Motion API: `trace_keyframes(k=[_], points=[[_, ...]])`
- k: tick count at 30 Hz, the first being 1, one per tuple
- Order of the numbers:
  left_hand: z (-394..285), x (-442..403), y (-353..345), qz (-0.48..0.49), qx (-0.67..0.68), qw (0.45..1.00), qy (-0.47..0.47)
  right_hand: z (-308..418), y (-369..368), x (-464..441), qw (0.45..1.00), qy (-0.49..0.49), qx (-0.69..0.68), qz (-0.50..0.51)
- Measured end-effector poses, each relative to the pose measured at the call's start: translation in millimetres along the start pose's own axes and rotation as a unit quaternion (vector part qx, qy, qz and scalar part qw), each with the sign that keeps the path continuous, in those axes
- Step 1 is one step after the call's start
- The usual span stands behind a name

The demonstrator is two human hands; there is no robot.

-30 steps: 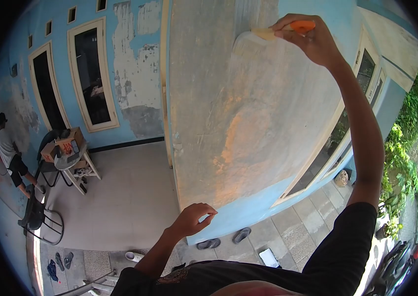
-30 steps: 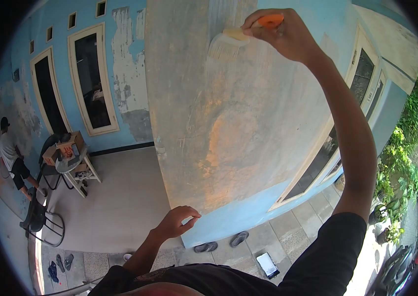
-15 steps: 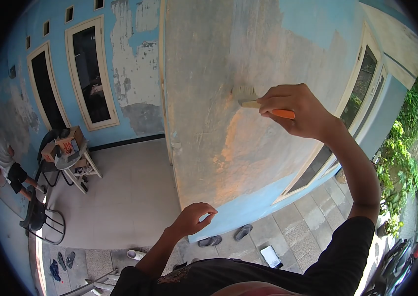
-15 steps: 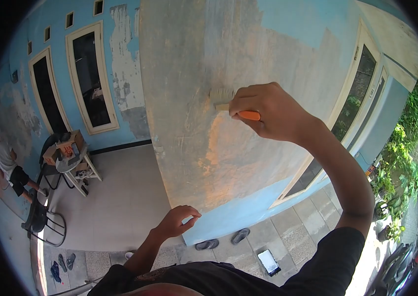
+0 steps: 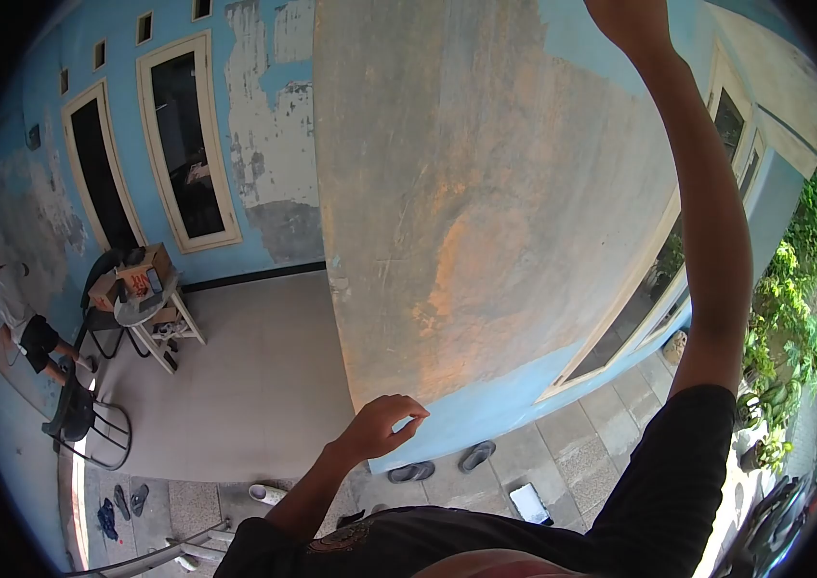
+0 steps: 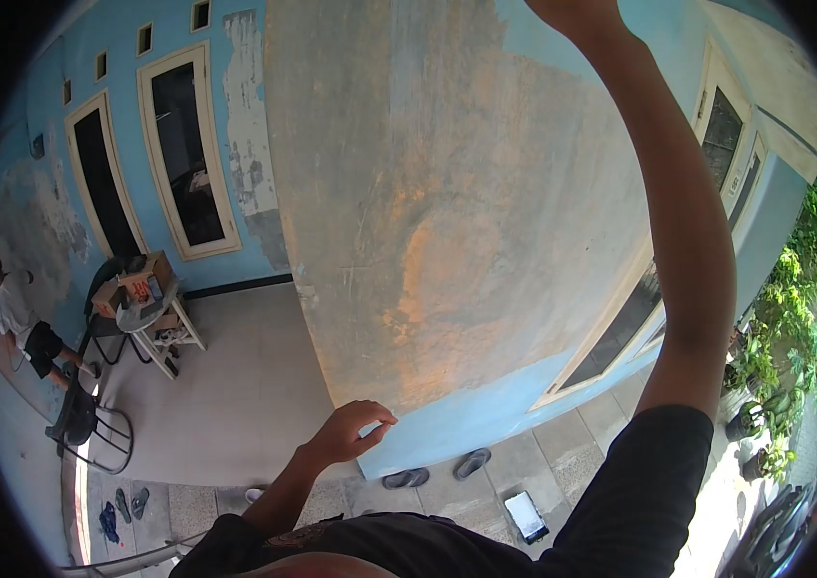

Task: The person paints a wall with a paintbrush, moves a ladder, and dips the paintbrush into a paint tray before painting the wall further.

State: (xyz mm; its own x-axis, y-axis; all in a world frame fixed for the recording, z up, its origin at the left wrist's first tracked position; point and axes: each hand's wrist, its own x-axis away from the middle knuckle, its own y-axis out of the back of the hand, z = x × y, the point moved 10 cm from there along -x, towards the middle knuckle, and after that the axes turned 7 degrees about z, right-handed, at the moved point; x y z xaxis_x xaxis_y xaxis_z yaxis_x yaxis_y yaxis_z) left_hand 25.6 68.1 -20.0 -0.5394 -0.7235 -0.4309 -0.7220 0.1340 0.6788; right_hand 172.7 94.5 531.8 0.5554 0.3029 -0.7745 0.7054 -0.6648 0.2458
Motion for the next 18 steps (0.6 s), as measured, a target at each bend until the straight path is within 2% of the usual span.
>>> trace_keyframes(k=[1,2,3,4,5,6,9,10,12,13,14,15,16,17,18], points=[[-1,0,0,-0.003,-0.002,1.0,0.002,19,-6,12,0.999,0.038,0.017,0.004],[-2,0,0,-0.007,-0.004,1.0,0.003,31,-21,26,0.997,-0.007,-0.041,0.065],[-2,-1,0,-0.01,-0.004,1.0,0.005,47,-42,58,0.993,0.08,0.013,0.088],[-3,0,0,-0.009,-0.003,1.0,0.005,73,-50,78,0.988,0.097,0.031,0.118],[-4,2,-2,-0.008,-0.001,1.0,0.005,86,-58,101,0.985,0.092,-0.009,0.147],[-5,2,-1,-0.011,-0.002,1.0,0.007,97,-64,116,0.976,0.035,-0.085,0.199],[-5,2,-5,-0.01,-0.003,1.0,0.029,115,-71,134,0.915,-0.038,-0.224,0.334],[-7,0,-7,-0.014,-0.006,1.0,0.024,111,-70,131,0.914,-0.036,-0.228,0.334],[-12,-1,-11,-0.018,-0.012,1.0,0.02,75,-86,128,0.877,-0.109,-0.291,0.366],[-15,-3,-14,-0.023,-0.013,0.999,0.018,50,-85,116,0.905,-0.095,-0.25,0.331],[-18,-5,-16,-0.029,-0.013,0.999,0.017,26,-84,101,0.914,-0.128,-0.173,0.343],[-20,-6,-18,-0.031,-0.015,0.999,0.018,4,-74,80,0.942,-0.093,-0.156,0.281],[-21,-7,-21,-0.034,-0.011,0.999,0.023,-19,-61,61,0.964,-0.018,-0.111,0.241],[-21,-7,-23,-0.037,-0.007,0.999,0.03,-27,-39,29,0.941,-0.132,-0.202,0.236],[-21,-8,-25,-0.04,-0.008,0.999,0.033,-35,-16,7,0.964,-0.094,-0.185,0.169]])
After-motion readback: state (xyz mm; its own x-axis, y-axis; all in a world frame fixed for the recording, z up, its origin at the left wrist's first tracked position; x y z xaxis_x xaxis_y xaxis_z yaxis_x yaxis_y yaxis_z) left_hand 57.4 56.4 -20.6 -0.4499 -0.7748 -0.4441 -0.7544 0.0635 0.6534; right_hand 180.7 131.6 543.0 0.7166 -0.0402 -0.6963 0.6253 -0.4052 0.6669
